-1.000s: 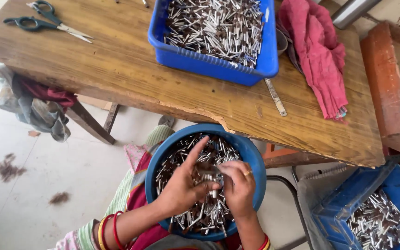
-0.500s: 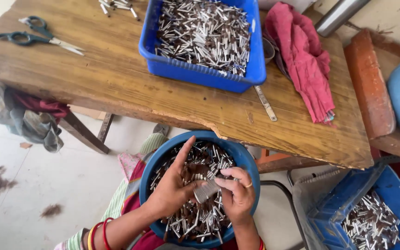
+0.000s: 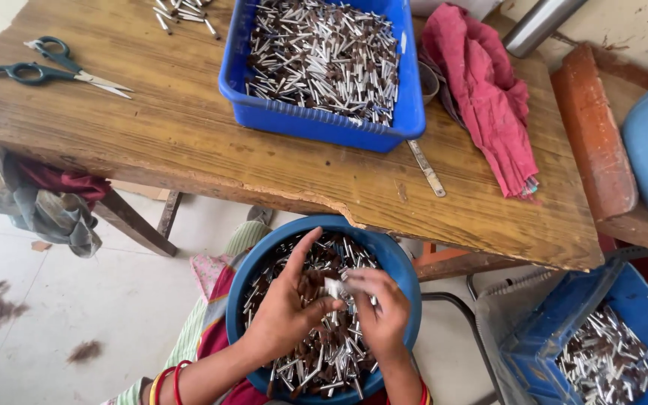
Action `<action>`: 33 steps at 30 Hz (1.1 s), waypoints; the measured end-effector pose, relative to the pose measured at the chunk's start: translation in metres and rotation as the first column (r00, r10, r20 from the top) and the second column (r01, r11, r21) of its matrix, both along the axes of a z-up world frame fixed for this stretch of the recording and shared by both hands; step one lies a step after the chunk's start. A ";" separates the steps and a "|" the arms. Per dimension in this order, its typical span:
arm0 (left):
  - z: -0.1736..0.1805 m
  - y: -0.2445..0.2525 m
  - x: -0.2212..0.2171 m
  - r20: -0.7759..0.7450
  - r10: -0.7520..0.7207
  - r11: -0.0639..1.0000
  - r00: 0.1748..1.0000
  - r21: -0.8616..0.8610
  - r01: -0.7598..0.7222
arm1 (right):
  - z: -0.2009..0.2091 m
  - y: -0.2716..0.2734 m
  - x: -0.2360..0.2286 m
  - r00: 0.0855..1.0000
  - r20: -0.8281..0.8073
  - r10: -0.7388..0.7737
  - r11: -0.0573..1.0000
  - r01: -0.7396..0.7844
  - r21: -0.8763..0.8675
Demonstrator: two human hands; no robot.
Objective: The person sorts and inspects small metal components in a blue plastic bowl and transfers them to containers.
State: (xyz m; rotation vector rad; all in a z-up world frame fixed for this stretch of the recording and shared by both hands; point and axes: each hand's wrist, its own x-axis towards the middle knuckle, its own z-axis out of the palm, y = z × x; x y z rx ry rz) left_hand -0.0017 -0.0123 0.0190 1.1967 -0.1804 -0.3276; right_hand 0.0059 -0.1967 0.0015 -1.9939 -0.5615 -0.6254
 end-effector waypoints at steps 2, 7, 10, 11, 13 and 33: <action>0.000 0.000 -0.002 -0.006 0.005 0.999 1.000 -0.044 -0.006 | 0.005 0.002 0.002 0.997 0.062 -0.051 0.990 0.059 -0.131; 0.032 0.005 -0.006 -0.100 -0.138 0.986 0.985 -0.108 0.127 | -0.012 -0.005 0.005 0.943 -0.313 -0.112 0.983 0.059 -0.174; 0.021 0.006 -0.005 -0.152 -0.039 0.997 0.988 -0.068 0.029 | -0.015 -0.011 -0.001 0.988 -0.117 0.105 0.984 -0.087 0.155; 0.012 0.003 -0.013 -0.132 -0.025 0.997 0.991 -0.071 0.016 | -0.012 -0.009 0.000 0.999 -0.030 0.035 0.999 -0.035 -0.006; 0.006 -0.003 -0.017 -0.100 -0.045 0.997 0.994 -0.065 0.038 | -0.013 -0.010 0.003 0.995 0.081 -0.054 0.986 0.066 -0.153; -0.049 -0.011 -0.022 -0.456 -0.154 0.973 0.877 -0.223 0.055 | -0.003 0.001 -0.016 0.922 -0.090 0.378 0.888 -0.388 -0.246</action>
